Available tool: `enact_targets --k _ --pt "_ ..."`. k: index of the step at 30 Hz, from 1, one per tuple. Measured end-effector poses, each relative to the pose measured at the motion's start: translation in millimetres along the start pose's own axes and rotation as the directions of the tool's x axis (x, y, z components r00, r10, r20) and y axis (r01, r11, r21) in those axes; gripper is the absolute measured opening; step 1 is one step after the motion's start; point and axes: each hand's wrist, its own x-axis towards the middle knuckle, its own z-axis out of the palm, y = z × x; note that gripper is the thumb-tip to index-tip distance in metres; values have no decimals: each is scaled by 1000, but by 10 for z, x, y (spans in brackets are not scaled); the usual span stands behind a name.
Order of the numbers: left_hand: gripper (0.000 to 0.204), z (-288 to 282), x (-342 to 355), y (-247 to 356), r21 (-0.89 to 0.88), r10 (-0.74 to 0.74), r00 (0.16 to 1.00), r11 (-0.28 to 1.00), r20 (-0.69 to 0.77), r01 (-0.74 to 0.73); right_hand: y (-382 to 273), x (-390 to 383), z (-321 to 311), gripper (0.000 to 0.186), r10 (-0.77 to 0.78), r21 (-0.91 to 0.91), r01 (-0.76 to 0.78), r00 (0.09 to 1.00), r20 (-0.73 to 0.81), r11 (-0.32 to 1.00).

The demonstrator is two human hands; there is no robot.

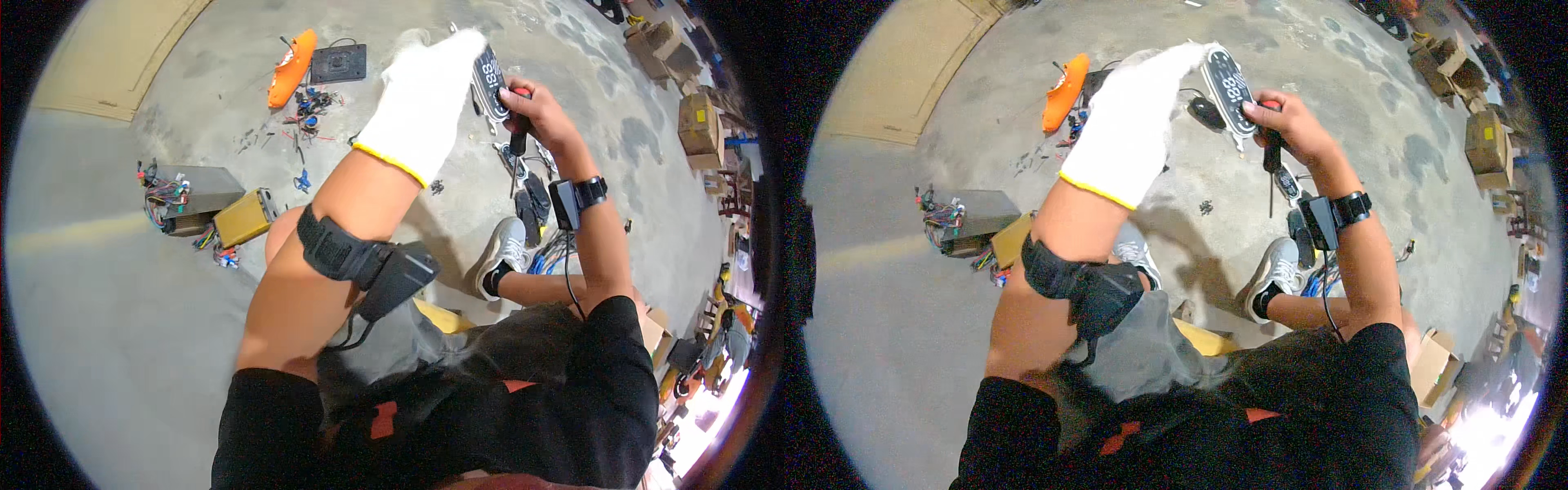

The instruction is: Using a screwdriver to repair a small electronic component, possibly a motorcycle display or sensor.

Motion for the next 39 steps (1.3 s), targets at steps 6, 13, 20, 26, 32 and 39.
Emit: enact_targets --k 6,13,20,26,32,39 --pt "28 -42 109 24 -556 -517 812 604 272 571 -454 -84 640 32 -116 35 113 983 141 993" --pt "6 -279 279 119 -778 -591 787 406 176 479 481 349 326 41 -36 106 39 999 -28 994" --pt "9 -607 52 85 -565 -417 908 759 -41 324 2531 42 -1071 45 241 -748 -610 792 -561 262" --pt "14 -668 -174 -11 -213 -206 977 959 -56 190 3394 -1080 -1359 53 481 -739 -673 640 -599 -24" --pt "19 -676 -214 48 4 -43 999 999 4 43 3516 -1468 -954 55 513 -667 -743 552 -658 -57" --pt "25 -599 -183 34 149 91 995 984 51 -98 3667 -1567 -1148 30 411 -621 -784 567 -714 5"
